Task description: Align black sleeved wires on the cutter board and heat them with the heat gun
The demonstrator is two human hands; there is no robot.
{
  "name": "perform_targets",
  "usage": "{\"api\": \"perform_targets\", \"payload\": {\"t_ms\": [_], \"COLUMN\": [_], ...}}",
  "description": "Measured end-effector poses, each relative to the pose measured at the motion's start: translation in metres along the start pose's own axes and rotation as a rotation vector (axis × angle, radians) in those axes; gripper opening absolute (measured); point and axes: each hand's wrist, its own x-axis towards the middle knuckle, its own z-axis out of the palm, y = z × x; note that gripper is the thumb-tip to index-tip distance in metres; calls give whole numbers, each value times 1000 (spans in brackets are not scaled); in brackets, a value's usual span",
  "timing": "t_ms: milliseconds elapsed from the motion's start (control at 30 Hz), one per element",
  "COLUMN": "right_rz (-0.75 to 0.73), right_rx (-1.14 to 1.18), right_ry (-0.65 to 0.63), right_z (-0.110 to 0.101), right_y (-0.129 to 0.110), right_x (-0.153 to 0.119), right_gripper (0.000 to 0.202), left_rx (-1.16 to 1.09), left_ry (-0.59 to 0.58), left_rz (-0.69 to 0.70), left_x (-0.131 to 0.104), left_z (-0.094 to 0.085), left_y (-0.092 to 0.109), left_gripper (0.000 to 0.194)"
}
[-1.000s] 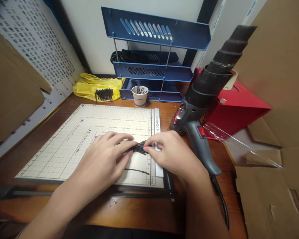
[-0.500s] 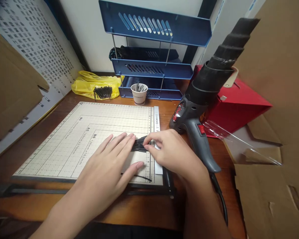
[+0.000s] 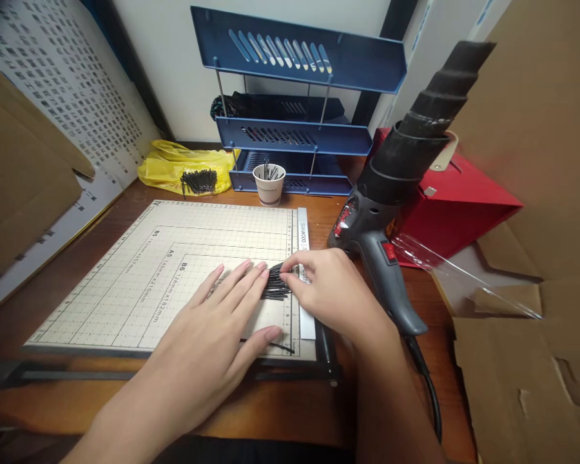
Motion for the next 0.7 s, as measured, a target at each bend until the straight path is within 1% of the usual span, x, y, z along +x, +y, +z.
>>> {"api": "perform_targets", "payload": {"t_ms": [167, 267, 367, 500, 600, 700], "right_rz": [-38, -16, 5, 12, 25, 9], "right_rx": [41, 6, -40, -43, -33, -16], "right_ry": [-28, 16, 66, 85, 79, 57], "right_z": [1, 3, 4, 5, 5, 5], "right_y": [1, 0, -1, -2, -1, 0], "right_x": [0, 2, 3, 2, 2, 3], "right_gripper": [19, 17, 16, 15, 16, 17], "left_rx": [-8, 0, -4, -7, -5, -15], "left_ry": [3, 14, 10, 0, 12, 16], "left_rz": [-1, -22, -13, -17, -36, -34], "left_x": [4, 4, 2, 2, 1, -1], "left_z": [-1, -2, -2, -2, -4, -6], "left_y": [-2, -4, -4, -6, -11, -13], "left_gripper": [69, 67, 67, 65, 63, 62]}}
